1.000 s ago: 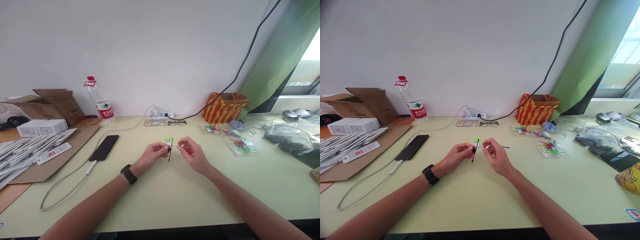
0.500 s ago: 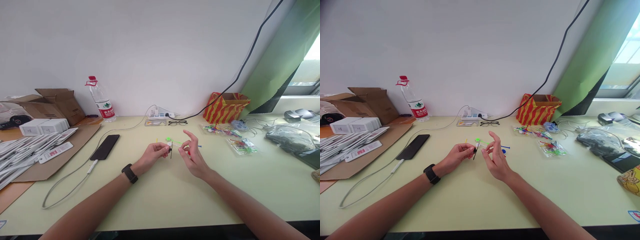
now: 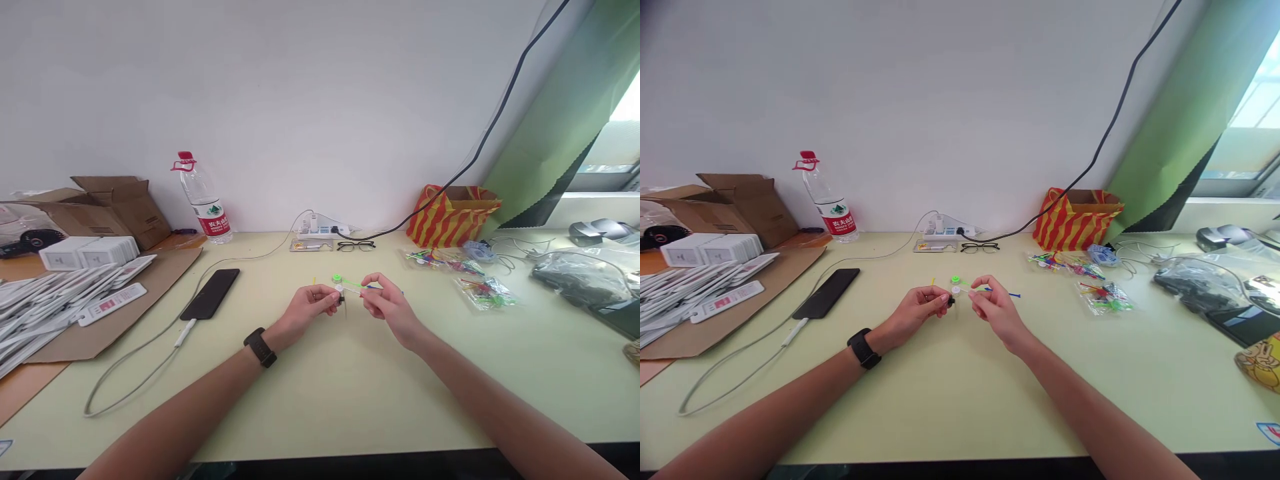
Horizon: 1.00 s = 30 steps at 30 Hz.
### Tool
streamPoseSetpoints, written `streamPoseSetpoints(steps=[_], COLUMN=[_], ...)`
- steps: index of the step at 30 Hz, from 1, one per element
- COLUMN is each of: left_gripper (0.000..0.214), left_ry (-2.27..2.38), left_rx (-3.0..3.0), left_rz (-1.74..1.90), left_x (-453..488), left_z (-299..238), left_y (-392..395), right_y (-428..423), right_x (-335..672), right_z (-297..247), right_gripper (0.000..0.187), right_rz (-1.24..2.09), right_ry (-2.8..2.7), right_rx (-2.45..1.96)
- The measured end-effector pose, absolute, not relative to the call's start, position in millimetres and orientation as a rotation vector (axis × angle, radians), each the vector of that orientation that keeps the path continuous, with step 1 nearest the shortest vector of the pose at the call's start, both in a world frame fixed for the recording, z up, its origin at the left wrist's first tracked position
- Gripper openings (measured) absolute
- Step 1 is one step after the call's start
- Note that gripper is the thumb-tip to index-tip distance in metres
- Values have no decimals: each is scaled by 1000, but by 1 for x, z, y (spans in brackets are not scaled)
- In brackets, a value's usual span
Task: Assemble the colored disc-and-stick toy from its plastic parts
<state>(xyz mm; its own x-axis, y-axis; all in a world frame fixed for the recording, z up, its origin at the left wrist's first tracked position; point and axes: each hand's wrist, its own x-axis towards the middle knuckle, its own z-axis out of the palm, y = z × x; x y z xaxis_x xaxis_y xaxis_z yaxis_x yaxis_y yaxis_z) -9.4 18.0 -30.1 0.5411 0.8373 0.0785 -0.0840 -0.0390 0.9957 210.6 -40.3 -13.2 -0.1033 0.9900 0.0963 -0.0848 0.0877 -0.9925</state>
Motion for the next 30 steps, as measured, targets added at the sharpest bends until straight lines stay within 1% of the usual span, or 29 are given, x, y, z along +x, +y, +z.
streamPoseSetpoints(steps=[5, 11, 17, 20, 23, 28, 29, 30], left_gripper=[31, 34, 32, 31, 31, 32, 33, 33], left_ry=[690, 707, 690, 688, 697, 725, 729, 729], left_rx=[1441, 1470, 1469, 1476, 1475, 1435, 1429, 1422], left_rz=[823, 798, 753, 748, 749, 754, 757, 761], left_x=[-9, -8, -9, -9, -9, -10, -10, -10], left_z=[-30, -28, -30, -30, -30, -30, -30, -29], left_y=[17, 15, 14, 14, 14, 15, 15, 15], right_y=[-40, -39, -38, -39, -41, -46, -48, -49], right_x=[205, 205, 205, 204, 205, 209, 209, 208], right_z=[-20, -24, -27, -26, -23, -21, -22, -23], right_gripper=[33, 27, 29, 26, 21, 11, 13, 19], right_rz=[1069, 1046, 1064, 1041, 933, 657, 606, 563], right_ry=[-1487, -1572, -1579, -1594, -1622, -1682, -1719, -1757], right_rx=[-1026, -1024, -1046, -1045, -1046, -1043, -1052, -1062])
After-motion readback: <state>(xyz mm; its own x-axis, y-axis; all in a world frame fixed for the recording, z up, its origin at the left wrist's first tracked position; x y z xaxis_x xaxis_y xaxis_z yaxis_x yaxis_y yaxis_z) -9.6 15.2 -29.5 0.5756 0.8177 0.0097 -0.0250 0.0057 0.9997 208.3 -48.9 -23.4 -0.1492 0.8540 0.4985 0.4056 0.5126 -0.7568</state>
